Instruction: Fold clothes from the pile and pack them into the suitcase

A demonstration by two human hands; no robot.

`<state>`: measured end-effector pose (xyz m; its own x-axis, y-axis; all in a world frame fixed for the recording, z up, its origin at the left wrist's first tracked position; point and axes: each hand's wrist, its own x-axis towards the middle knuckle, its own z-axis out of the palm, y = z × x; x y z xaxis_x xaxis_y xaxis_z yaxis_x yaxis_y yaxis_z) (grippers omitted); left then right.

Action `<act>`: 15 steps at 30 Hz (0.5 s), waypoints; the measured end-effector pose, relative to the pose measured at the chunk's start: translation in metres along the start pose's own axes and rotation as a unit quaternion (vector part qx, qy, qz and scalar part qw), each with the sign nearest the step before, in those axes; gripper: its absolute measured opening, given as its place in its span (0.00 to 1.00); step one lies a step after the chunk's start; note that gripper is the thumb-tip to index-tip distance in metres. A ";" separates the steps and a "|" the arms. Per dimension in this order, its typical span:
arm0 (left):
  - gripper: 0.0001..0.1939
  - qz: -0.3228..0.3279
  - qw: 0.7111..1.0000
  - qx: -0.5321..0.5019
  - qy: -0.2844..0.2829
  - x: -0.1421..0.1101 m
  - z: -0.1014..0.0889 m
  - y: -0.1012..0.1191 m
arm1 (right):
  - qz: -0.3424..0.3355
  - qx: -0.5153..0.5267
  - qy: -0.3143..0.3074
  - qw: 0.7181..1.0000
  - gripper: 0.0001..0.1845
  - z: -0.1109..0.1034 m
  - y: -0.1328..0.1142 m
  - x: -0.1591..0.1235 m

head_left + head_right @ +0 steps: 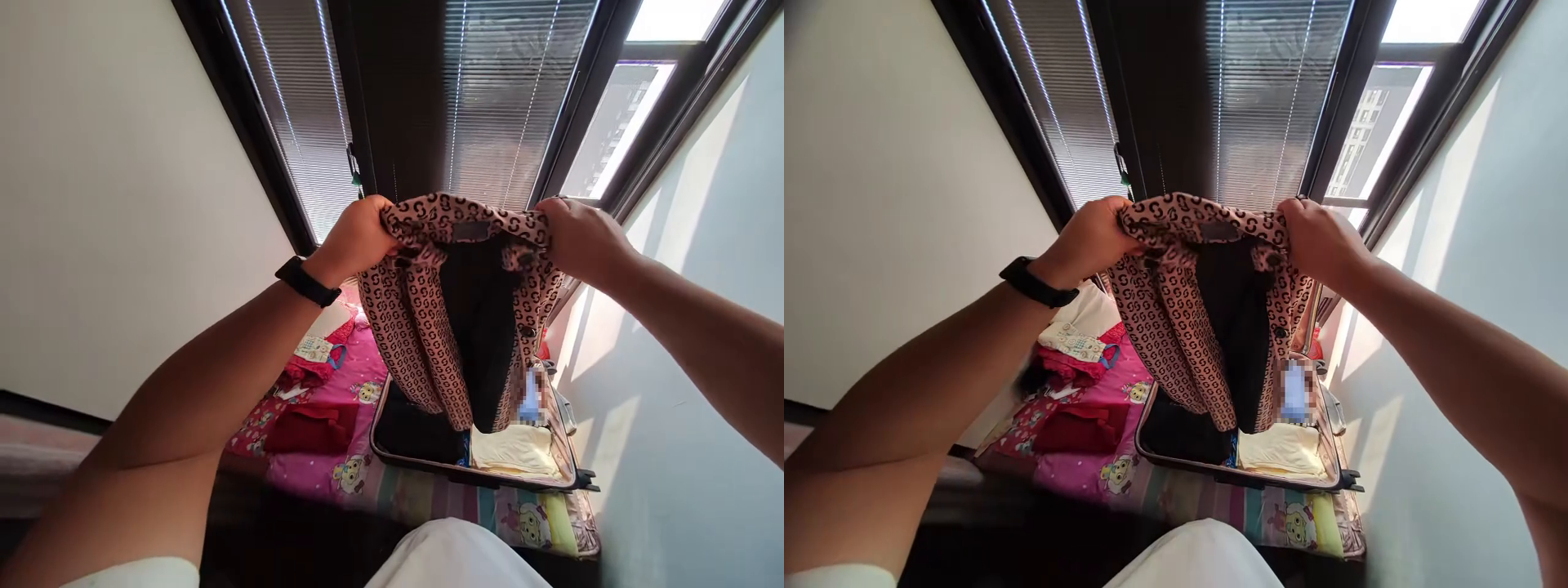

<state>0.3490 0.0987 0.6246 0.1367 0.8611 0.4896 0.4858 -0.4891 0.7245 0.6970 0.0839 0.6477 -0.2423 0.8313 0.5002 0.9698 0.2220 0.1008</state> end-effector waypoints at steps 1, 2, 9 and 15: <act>0.09 0.006 0.998 0.055 -0.003 -0.001 -0.001 -0.004 | 0.002 -0.038 0.002 0.999 0.21 0.002 0.000 -0.001; 0.06 0.013 0.995 0.100 -0.009 -0.003 -0.002 -0.006 | 0.005 -0.058 0.004 0.998 0.17 0.004 0.000 -0.001; 0.03 0.066 0.974 0.214 0.021 -0.009 -0.001 -0.003 | 0.060 0.210 -0.016 0.976 0.07 0.010 -0.009 0.003; 0.04 -0.042 0.996 0.083 -0.010 -0.002 -0.003 -0.016 | 0.131 0.224 0.011 0.966 0.06 0.035 -0.024 0.006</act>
<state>0.3388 0.1047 0.6134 0.1047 0.9017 0.4196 0.6326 -0.3860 0.6715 0.6716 0.1012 0.6181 0.0144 0.8792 0.4761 0.8877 0.2079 -0.4108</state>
